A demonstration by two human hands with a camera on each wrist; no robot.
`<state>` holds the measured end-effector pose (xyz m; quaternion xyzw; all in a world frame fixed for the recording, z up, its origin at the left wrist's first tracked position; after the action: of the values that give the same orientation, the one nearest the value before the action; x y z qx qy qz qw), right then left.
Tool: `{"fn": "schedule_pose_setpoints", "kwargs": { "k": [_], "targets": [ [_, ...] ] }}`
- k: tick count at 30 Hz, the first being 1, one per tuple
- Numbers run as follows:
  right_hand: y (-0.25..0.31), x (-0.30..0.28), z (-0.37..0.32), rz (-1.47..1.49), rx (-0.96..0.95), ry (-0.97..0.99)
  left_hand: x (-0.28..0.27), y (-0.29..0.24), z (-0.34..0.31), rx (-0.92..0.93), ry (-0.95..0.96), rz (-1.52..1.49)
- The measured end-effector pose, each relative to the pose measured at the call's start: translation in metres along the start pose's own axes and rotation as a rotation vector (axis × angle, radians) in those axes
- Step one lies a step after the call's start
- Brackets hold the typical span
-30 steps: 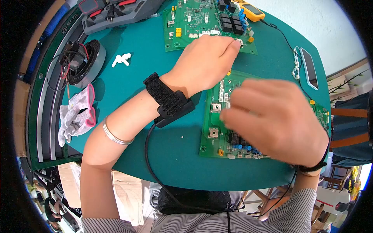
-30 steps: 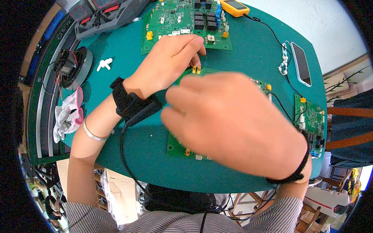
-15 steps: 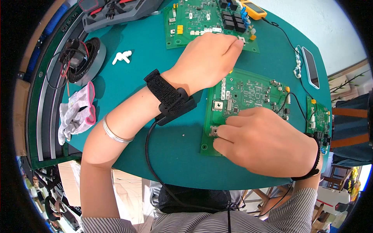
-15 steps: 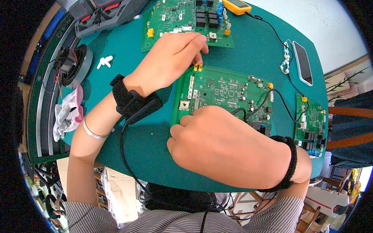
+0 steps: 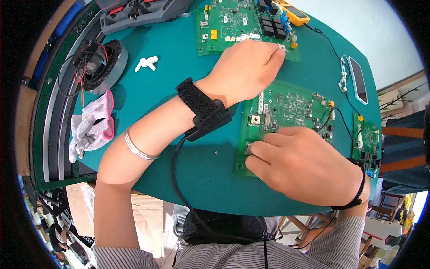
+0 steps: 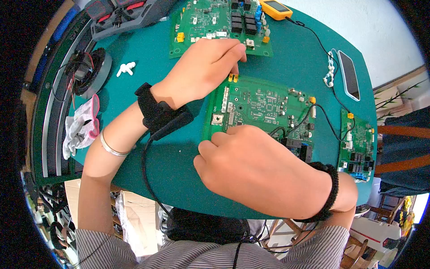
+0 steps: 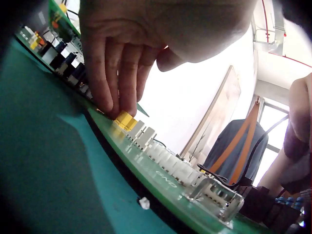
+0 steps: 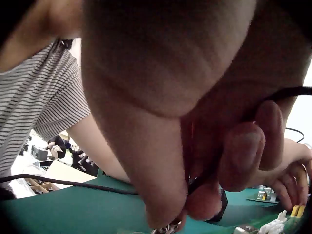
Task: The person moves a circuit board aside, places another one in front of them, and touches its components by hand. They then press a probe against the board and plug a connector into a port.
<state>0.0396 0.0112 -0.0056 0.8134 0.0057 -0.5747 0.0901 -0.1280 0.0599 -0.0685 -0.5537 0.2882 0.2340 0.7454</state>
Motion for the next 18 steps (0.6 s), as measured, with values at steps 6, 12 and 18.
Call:
{"fn": "schedule_pose_setpoints", "kwargs": {
  "k": [6, 12, 18],
  "targets": [
    [0.017, 0.006, 0.003, -0.081, -0.021, -0.066, 0.000, 0.000, -0.001, -0.015, -0.002, 0.027],
    [0.024, 0.017, -0.017, -0.019, -0.020, -0.203, 0.001, -0.011, -0.006, -0.017, 0.001, 0.052],
    [0.023, 0.028, -0.024, -0.025, -0.009, -0.300, 0.004, -0.010, -0.007, 0.048, -0.029, 0.100]
  ]
}}
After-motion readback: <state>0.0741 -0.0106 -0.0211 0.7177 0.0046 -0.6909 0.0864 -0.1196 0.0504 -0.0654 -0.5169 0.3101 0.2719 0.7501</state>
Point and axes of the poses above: each hand's wrist, its own z-axis towards the middle knuckle, its own x-axis out of the palm, y = z × x, the point moved 2 cm from there along z, towards the middle knuckle, and after that the axes turned 14 degrees about y, right-handed, at the moved point
